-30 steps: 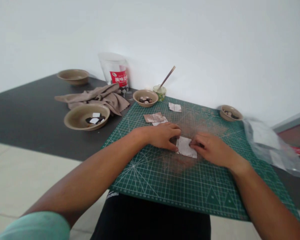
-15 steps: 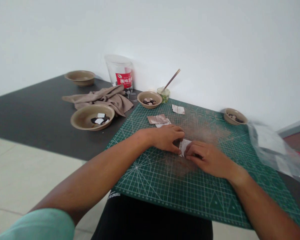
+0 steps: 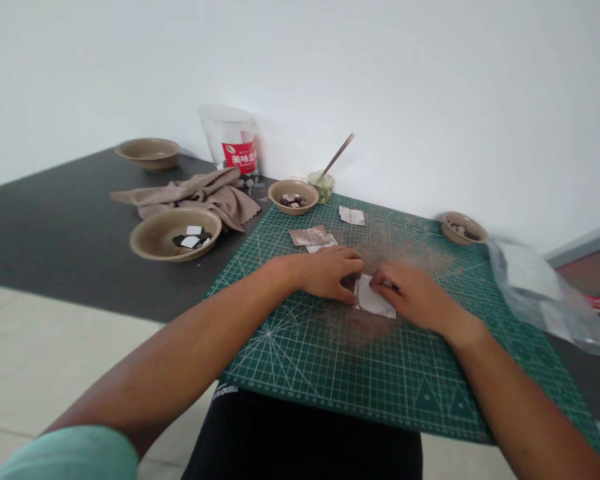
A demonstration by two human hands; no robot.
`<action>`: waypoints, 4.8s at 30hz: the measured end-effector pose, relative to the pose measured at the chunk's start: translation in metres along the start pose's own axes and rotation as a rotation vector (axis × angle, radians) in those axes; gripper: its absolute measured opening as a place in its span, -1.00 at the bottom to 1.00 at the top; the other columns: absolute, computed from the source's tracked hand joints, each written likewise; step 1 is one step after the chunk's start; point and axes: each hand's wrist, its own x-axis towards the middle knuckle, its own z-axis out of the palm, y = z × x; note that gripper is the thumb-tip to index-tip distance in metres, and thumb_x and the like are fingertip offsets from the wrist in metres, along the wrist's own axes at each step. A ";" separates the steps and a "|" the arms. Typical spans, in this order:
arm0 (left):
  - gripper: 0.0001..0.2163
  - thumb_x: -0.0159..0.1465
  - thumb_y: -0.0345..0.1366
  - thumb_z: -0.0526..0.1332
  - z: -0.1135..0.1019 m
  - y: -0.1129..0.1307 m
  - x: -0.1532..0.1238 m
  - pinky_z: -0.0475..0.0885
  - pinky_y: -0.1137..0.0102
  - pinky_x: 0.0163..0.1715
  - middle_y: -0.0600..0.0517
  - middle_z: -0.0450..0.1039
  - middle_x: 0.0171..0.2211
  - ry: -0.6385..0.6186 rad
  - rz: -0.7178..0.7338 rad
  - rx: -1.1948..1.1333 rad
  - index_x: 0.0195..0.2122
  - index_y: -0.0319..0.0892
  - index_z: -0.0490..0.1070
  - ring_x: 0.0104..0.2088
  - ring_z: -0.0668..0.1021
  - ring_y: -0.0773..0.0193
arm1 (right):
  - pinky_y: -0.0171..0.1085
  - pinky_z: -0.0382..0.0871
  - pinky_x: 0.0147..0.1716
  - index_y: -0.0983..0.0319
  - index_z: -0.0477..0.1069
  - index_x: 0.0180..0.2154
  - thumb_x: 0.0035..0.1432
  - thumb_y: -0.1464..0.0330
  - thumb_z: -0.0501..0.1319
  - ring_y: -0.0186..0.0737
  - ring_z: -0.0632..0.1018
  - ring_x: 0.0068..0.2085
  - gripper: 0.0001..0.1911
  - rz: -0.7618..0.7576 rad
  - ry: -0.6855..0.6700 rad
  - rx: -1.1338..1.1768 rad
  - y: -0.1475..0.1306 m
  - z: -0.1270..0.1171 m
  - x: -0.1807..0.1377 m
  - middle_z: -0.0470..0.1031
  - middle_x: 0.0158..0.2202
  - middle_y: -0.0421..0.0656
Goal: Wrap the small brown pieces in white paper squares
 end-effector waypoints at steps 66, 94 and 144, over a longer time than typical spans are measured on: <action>-0.60 0.21 0.01 0.30 -0.002 0.002 0.002 0.27 0.23 0.11 -0.13 0.31 0.17 -0.011 -0.015 -0.013 -0.06 -0.16 0.39 0.14 0.39 0.00 | -0.17 0.28 -0.21 0.21 0.44 -0.30 0.31 0.38 0.13 -0.14 0.47 -0.24 -0.86 -0.075 -0.002 -0.046 0.002 -0.001 0.003 0.49 -0.30 -0.10; -0.73 0.36 -0.08 0.18 0.005 0.014 0.026 0.41 0.32 -0.04 -0.07 0.47 -0.11 0.509 0.052 -0.127 -0.09 -0.16 0.46 -0.07 0.52 0.19 | -0.25 0.33 -0.39 0.16 0.26 -0.36 0.13 0.03 0.26 -0.23 0.44 -0.39 -0.64 0.282 0.437 1.044 0.006 0.027 0.020 0.36 -0.44 -0.23; -0.90 0.21 -0.33 0.26 0.024 -0.017 0.035 0.39 0.39 -0.23 0.05 0.51 -0.29 0.717 -0.457 -0.197 -0.26 -0.14 0.38 -0.27 0.53 0.25 | -0.14 0.31 -0.18 0.20 0.43 -0.11 0.33 0.17 0.03 0.01 0.53 -0.17 -0.68 0.390 0.670 0.068 0.037 0.019 -0.020 0.56 -0.18 -0.01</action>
